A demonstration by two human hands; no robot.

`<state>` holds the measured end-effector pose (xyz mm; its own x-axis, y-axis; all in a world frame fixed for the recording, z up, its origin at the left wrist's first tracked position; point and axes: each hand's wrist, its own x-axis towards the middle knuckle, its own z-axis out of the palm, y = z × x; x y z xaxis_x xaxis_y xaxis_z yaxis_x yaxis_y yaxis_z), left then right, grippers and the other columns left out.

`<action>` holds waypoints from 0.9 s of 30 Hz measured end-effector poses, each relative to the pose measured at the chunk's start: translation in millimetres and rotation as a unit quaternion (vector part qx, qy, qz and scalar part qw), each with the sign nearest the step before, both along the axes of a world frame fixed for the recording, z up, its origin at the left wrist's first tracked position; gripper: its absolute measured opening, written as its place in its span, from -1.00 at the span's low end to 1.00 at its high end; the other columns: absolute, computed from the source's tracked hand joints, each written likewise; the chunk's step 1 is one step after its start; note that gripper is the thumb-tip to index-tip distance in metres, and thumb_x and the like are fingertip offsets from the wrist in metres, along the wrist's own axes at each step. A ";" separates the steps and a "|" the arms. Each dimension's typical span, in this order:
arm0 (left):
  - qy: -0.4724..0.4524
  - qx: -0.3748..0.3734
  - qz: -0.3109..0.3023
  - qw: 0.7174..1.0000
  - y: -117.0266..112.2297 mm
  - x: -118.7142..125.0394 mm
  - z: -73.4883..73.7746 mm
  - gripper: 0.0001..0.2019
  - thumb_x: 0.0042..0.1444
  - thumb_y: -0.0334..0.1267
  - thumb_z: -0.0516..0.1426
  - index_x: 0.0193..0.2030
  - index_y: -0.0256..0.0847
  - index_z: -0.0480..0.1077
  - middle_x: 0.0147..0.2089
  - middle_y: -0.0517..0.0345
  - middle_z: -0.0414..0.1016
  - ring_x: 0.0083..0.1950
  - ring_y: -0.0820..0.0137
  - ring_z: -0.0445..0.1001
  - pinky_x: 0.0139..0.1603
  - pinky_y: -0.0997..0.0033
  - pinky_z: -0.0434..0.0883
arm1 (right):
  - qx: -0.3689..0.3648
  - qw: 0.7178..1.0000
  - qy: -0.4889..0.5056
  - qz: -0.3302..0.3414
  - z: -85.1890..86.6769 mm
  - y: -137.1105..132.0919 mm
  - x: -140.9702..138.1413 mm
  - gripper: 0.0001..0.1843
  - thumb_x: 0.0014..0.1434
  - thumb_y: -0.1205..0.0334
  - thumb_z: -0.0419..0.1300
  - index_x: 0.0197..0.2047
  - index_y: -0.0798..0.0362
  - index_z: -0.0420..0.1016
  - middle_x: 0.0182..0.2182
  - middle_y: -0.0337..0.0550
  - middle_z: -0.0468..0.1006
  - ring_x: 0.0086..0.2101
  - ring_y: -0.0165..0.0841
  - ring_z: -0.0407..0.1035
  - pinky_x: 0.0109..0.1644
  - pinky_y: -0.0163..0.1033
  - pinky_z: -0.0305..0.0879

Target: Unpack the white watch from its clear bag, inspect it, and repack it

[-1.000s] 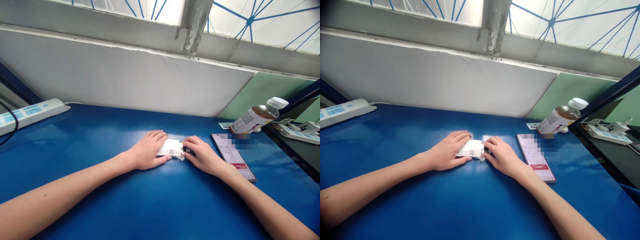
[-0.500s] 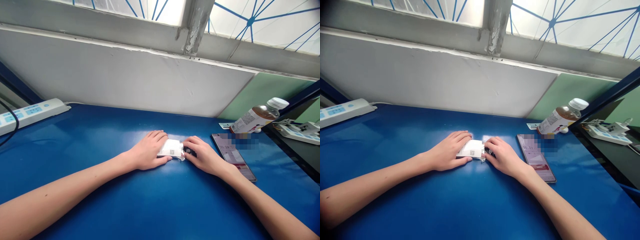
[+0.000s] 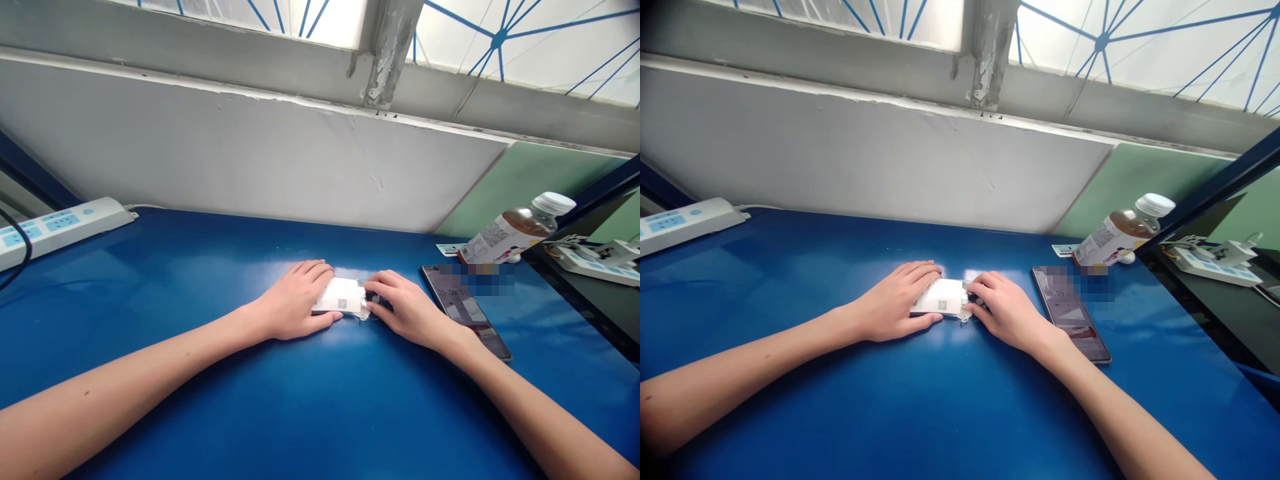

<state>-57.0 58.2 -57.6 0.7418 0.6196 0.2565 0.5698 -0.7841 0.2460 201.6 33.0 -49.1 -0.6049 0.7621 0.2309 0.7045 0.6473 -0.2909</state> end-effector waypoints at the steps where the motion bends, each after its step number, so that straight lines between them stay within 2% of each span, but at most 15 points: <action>1: -0.001 0.000 -0.001 1.000 0.1 0.1 -0.4 -0.45 0.23 0.04 0.15 0.21 -0.31 0.26 0.23 -0.18 0.37 0.31 -0.01 0.27 0.34 0.02 0.21 | -0.002 1.000 0.002 0.000 0.0 0.3 0.6 -0.80 0.36 0.23 0.09 0.00 0.05 0.45 -0.13 0.03 0.53 -0.15 -0.12 0.40 -0.09 0.02 0.42; 27: -0.011 -0.006 0.007 1.000 0.1 0.5 -0.8 -0.46 0.20 0.02 0.16 0.21 -0.28 0.27 0.23 -0.17 0.38 0.31 -0.01 0.28 0.32 -0.02 0.23 | -0.009 1.000 -0.002 -0.001 3.5 -1.2 0.1 -0.79 0.35 0.22 0.10 0.01 0.07 0.45 -0.12 0.04 0.53 -0.14 -0.10 0.40 -0.09 0.03 0.41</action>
